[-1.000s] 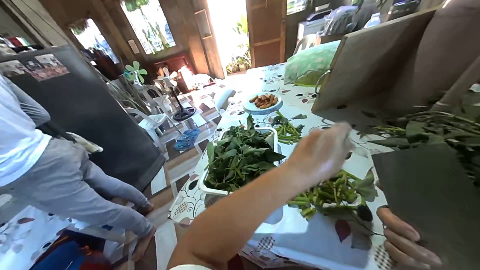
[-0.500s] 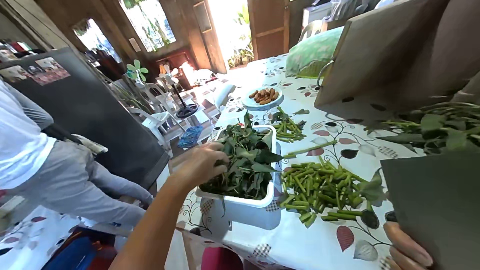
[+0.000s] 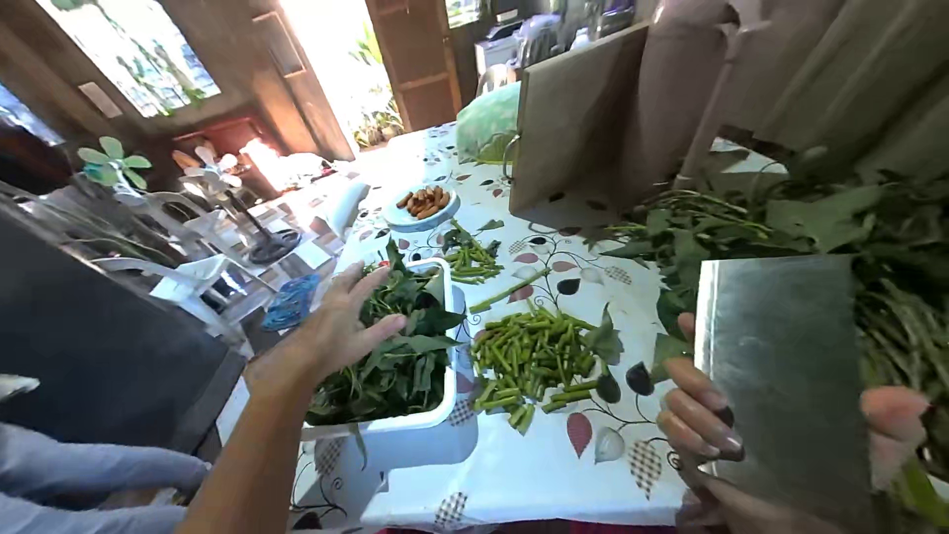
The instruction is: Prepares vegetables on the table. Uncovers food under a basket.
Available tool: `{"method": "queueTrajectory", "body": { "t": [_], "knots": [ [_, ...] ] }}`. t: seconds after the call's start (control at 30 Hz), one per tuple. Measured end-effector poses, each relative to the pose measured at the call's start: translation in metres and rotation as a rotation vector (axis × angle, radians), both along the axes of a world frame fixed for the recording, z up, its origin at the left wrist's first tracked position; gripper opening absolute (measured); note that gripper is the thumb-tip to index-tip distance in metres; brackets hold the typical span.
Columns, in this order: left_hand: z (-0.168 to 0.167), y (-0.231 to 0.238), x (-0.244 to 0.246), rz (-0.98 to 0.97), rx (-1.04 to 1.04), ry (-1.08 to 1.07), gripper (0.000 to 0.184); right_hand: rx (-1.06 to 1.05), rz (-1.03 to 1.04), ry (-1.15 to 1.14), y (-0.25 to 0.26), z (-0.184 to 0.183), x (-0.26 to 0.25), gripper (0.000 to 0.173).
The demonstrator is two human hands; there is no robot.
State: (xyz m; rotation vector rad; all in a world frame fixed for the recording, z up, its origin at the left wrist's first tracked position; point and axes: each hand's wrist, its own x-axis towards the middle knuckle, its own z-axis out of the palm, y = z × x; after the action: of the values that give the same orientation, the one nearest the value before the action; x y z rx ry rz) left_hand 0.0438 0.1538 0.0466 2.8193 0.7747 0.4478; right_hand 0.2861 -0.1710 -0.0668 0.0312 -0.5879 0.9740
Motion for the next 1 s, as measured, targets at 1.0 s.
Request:
{"method": "queueTrajectory", "body": {
  "t": [1.0],
  "knots": [
    [-0.012, -0.011, 0.220, 0.004, -0.065, 0.722, 0.021, 0.028, -0.151, -0.034, -0.032, -0.030, -0.002, 0.089]
  ]
}}
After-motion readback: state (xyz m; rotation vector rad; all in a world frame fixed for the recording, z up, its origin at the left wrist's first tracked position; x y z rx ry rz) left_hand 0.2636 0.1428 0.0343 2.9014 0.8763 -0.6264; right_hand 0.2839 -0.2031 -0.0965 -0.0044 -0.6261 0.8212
